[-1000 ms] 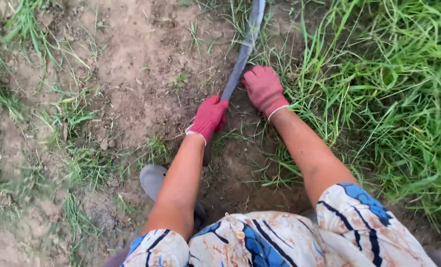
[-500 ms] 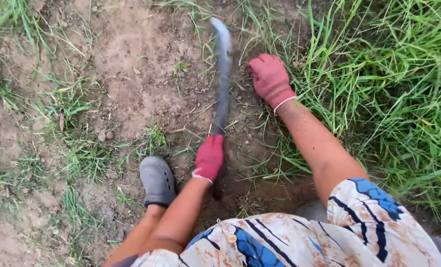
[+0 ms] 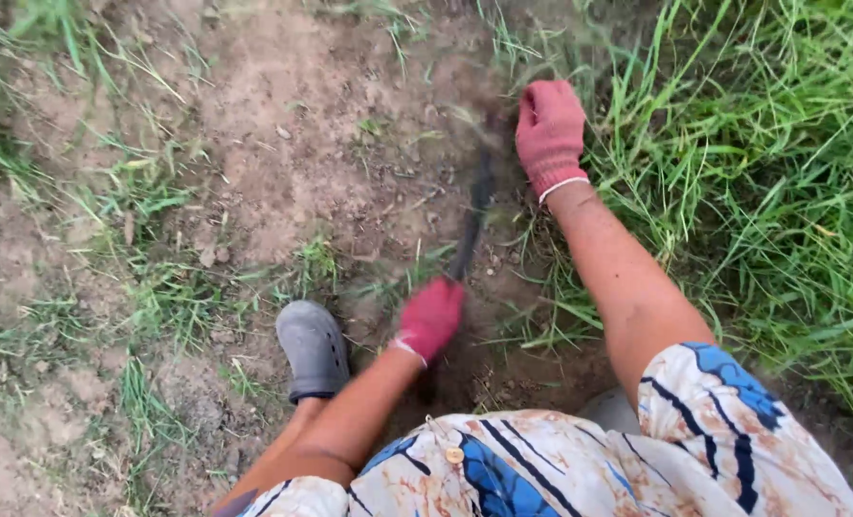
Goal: Weeding a patch of soil and grass using a hand-held sickle.
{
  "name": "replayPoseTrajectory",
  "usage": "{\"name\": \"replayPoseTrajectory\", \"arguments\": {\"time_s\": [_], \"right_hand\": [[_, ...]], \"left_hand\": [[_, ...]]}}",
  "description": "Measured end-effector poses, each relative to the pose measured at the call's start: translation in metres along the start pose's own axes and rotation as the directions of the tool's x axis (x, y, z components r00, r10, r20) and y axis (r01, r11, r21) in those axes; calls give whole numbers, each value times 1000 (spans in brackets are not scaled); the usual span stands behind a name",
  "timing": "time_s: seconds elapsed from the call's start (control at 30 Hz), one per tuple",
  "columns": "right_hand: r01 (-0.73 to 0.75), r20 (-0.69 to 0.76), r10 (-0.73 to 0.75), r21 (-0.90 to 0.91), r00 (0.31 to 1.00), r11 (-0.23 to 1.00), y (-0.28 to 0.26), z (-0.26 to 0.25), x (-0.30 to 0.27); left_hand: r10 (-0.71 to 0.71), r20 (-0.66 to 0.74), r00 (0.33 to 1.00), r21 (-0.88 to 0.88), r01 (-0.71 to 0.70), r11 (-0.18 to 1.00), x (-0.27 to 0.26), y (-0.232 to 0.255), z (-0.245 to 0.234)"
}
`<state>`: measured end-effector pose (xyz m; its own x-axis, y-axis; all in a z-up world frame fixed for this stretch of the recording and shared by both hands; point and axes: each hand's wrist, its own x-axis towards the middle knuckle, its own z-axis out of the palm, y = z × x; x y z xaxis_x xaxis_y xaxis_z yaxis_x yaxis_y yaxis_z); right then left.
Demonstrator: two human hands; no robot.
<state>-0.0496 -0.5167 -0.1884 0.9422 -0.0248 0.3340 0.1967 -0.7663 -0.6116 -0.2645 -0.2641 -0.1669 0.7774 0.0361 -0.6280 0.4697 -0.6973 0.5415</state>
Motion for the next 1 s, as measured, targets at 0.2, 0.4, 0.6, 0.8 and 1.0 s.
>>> {"name": "replayPoseTrajectory", "arguments": {"time_s": [0.2, 0.4, 0.6, 0.8, 1.0], "right_hand": [[132, -165, -152, -122, 975, 984, -49, -39, 19], [116, 299, -43, -231, 953, 966, -28, -41, -8], [-96, 118, 145, -347, 982, 933, 14, -33, -36], [-116, 56, 137, -282, 989, 952, 23, -44, -53], [-131, 49, 159, -363, 986, 923, 29, -40, -50]], "left_hand": [[473, 276, 837, 430, -548, 718, 59, -10, -18], [-43, -11, 999, -423, 34, 905, 120, 78, -68], [606, 88, 791, 402, -584, 705, 147, 27, 16], [401, 25, 916, 138, -400, 906, 142, 47, -1], [345, -43, 938, 234, -326, 916, 156, 14, 4]]}}
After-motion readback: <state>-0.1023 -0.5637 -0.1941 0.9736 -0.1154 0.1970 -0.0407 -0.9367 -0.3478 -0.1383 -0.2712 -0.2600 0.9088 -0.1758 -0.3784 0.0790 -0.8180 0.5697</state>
